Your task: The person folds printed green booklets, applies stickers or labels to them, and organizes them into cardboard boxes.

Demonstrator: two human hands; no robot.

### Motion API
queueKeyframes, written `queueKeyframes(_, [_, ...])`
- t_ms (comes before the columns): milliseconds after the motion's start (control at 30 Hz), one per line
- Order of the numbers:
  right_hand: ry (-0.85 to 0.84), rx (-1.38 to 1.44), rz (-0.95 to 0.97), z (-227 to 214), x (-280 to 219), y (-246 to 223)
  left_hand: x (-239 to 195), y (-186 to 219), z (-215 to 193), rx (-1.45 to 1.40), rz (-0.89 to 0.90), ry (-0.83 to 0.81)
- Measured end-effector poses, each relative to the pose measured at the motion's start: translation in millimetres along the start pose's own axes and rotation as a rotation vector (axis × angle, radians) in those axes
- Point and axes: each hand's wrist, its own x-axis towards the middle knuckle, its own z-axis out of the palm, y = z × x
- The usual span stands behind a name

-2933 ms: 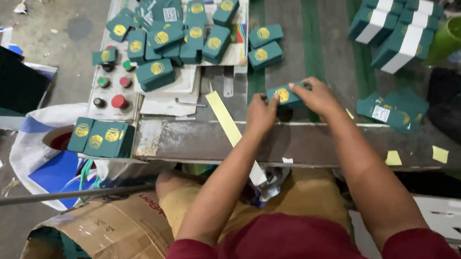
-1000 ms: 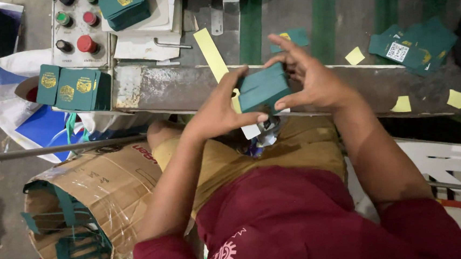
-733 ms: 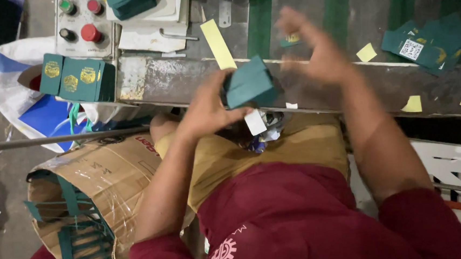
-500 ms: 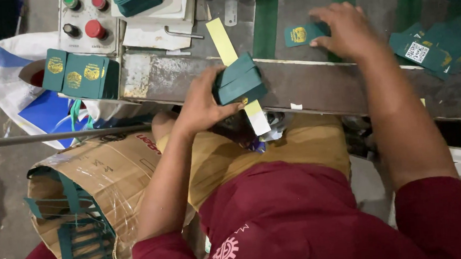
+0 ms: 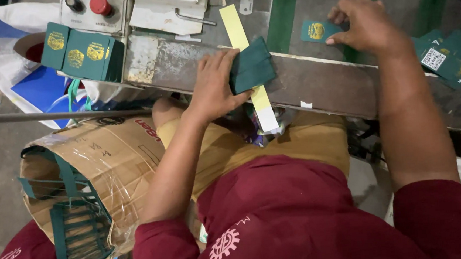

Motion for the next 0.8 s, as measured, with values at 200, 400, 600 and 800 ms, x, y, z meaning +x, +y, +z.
queueKeyframes(200, [-0.103, 0.058, 0.102, -8, 4, -13, 0, 3, -3, 0.023, -0.011, -0.030])
queueKeyframes(400, [0.018, -0.025, -0.057, 4, 0, 1, 0, 6, -2, 0.025, -0.024, -0.048])
queueKeyframes(600, [-0.070, 0.079, 0.046, 0, 2, -10, -11, -1, 10, 0.054, -0.011, -0.021])
queueKeyframes(800, [0.044, 0.192, 0.009, 8, -19, -12, -16, -5, 15, 0.033, -0.002, 0.027])
